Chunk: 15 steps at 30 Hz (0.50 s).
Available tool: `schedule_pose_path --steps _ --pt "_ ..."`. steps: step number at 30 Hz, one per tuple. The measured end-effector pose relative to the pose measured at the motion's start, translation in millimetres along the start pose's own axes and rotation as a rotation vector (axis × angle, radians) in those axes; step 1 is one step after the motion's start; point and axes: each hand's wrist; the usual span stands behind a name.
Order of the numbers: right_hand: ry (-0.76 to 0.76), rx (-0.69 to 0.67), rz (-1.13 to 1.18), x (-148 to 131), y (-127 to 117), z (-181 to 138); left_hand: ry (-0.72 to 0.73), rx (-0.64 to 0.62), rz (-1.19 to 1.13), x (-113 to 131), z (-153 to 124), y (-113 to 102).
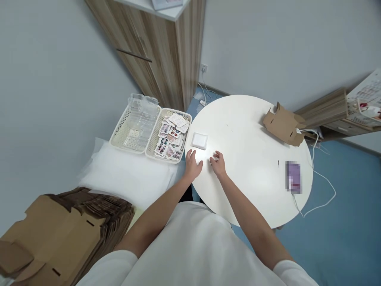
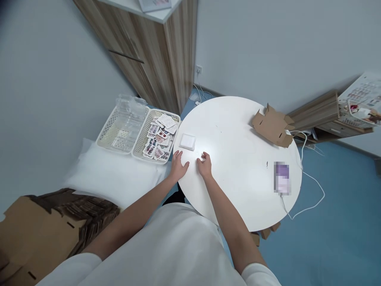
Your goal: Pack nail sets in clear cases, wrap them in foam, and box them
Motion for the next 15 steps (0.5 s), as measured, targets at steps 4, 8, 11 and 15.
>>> schedule_pose_path --steps 4,8,11,15 --pt "0.004 -0.045 0.064 8 -24 -30 -0.014 0.042 0.025 5 -38 -5" --pt "-0.004 -0.137 0.141 26 -40 -65 -0.076 0.03 0.039 5 -89 1" --pt "0.0 -0.212 0.138 41 -41 -87 -0.142 0.014 0.034 7 -125 9" --pt "-0.034 -0.364 0.127 52 -34 -104 -0.16 0.022 -0.035 13 -155 6"
Point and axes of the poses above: each hand's wrist, its own z-axis towards the middle knuckle, its own y-axis out of the palm, x = y × z, and after that the axes turned 5 degrees about z, right-handed
